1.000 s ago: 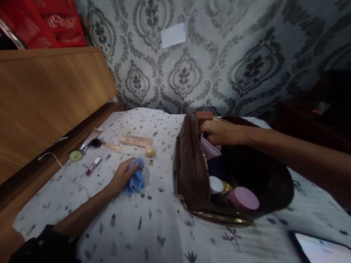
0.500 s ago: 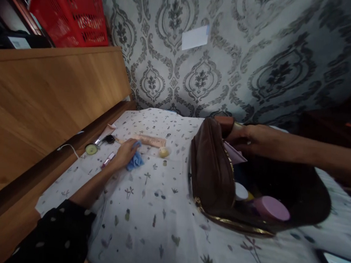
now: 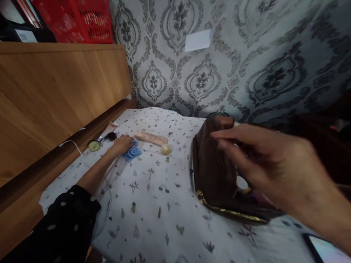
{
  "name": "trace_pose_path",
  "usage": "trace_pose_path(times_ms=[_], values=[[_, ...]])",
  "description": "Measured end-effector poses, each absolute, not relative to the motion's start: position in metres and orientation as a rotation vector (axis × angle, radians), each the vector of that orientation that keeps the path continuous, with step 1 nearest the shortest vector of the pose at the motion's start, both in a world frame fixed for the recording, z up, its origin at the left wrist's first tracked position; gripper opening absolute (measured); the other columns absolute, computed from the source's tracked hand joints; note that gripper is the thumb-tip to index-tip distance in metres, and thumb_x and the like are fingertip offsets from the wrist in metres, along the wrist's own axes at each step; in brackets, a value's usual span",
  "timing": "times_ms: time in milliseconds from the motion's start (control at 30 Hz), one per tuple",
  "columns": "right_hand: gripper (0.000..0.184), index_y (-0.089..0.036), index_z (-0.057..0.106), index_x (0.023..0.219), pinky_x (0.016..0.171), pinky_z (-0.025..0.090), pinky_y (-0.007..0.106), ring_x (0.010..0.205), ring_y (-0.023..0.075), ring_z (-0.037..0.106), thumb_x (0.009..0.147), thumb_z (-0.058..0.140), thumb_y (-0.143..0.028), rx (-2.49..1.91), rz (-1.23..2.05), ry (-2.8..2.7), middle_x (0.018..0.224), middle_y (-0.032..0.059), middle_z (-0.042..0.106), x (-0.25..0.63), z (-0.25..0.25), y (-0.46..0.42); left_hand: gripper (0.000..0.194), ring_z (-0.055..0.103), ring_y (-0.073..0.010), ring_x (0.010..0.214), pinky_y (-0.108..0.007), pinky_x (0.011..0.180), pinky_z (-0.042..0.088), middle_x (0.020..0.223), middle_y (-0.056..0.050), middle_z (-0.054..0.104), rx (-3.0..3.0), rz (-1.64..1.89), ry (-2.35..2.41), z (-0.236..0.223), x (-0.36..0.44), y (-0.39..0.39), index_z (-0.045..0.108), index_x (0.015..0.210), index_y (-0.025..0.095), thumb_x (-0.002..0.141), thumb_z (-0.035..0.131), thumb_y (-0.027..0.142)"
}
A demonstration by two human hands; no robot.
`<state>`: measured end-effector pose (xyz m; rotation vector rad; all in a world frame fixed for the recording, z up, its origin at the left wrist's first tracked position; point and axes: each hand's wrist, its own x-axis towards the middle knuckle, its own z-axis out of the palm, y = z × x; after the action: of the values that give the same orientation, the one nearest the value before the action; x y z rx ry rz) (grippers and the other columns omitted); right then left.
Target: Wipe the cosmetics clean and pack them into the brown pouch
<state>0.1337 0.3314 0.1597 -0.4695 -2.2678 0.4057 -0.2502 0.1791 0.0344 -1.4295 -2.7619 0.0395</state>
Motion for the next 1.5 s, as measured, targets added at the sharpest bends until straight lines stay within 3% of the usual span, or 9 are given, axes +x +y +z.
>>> trace_pose_path(times_ms=[67,200,367,567,667,833,1067,1333,1500], values=[[0.023,-0.033,0.072,0.099,0.064,0.057,0.033,0.072,0.0192,0.069,0.090,0.059,-0.049,-0.277,0.539,-2.330,0.087,0.0041,0.075,0.120,0.155,0.299,0.027,0.053,-0.0307,0.117,-0.040,0.091,0.047,0.118,-0.015,0.063,-1.461,0.049,-2.746,0.035,-0.250,0.177,0.067,0.108,0.017,0.095,0.048,0.032],[0.019,-0.024,0.072,0.092,0.065,0.056,0.029,0.075,0.0187,0.070,0.092,0.055,-0.033,-0.154,0.847,-2.418,0.087,0.0063,0.075,0.091,0.122,0.259,0.027,0.054,-0.0250,0.114,-0.034,0.090,0.047,0.117,-0.012,0.063,-1.556,0.022,-2.700,0.036,-0.244,0.172,0.066,0.108,0.017,0.098,0.043,0.028],[0.023,-0.021,0.074,0.096,0.060,0.052,0.027,0.072,0.0171,0.068,0.091,0.052,-0.027,-0.212,1.134,-2.528,0.087,0.0055,0.075,0.064,0.074,0.229,0.035,0.051,-0.0263,0.119,-0.038,0.095,0.044,0.125,-0.014,0.060,-1.496,-0.019,-2.678,0.043,-0.234,0.151,0.063,0.117,0.017,0.097,0.033,0.013],[0.022,-0.021,0.075,0.094,0.067,0.051,0.030,0.080,0.0202,0.067,0.087,0.054,-0.024,-0.267,1.348,-2.461,0.091,0.0063,0.075,0.046,0.042,0.212,0.040,0.053,-0.0337,0.115,-0.049,0.089,0.048,0.128,-0.018,0.058,-1.375,-0.010,-2.715,0.037,-0.209,0.090,0.050,0.136,0.019,0.098,0.039,0.023],[0.021,-0.021,0.075,0.093,0.066,0.050,0.030,0.076,0.0195,0.066,0.084,0.057,-0.024,-0.311,1.490,-2.358,0.086,0.0050,0.074,0.039,0.024,0.208,0.040,0.054,-0.0316,0.114,-0.046,0.093,0.047,0.120,-0.017,0.059,-1.362,-0.022,-2.702,0.031,-0.199,0.069,0.051,0.132,0.017,0.094,0.040,0.014],[0.022,-0.019,0.073,0.093,0.054,0.047,0.028,0.058,0.0148,0.059,0.082,0.065,-0.036,-0.456,1.879,-2.040,0.069,0.0015,0.066,0.032,-0.002,0.203,0.027,0.057,-0.0261,0.104,-0.043,0.096,0.046,0.109,-0.011,0.060,-1.485,-0.750,-2.618,0.029,-0.193,0.074,0.057,0.113,0.019,0.091,0.044,0.016],[0.048,-0.018,0.066,0.099,0.062,0.053,0.029,0.074,0.0179,0.069,0.071,0.076,-0.056,-0.461,2.232,-1.568,0.086,0.0041,0.069,0.035,0.003,0.205,0.018,0.057,-0.0166,0.078,-0.030,0.077,0.050,0.085,0.000,0.057,-1.742,-1.843,-2.399,0.030,-0.134,0.135,0.052,0.099,0.020,0.090,0.052,0.036],[0.050,-0.018,0.063,0.083,0.052,0.043,0.022,0.058,0.0119,0.062,0.054,0.089,-0.049,-0.572,2.287,-1.346,0.073,-0.0004,0.068,0.038,0.001,0.214,0.021,0.055,-0.0144,0.071,-0.028,0.073,0.048,0.077,0.002,0.054,-1.717,-2.051,-2.318,0.029,-0.094,0.159,0.050,0.094,0.021,0.090,0.053,0.042],[0.043,-0.017,0.069,0.092,0.051,0.038,0.020,0.053,0.0064,0.053,0.060,0.088,-0.039,-0.622,2.354,-1.284,0.070,-0.0029,0.065,0.040,0.006,0.216,0.024,0.063,-0.0182,0.098,-0.032,0.088,0.050,0.096,-0.003,0.065,-1.398,-2.441,-2.137,0.027,-0.107,0.159,0.053,0.097,0.023,0.086,0.057,0.044]])
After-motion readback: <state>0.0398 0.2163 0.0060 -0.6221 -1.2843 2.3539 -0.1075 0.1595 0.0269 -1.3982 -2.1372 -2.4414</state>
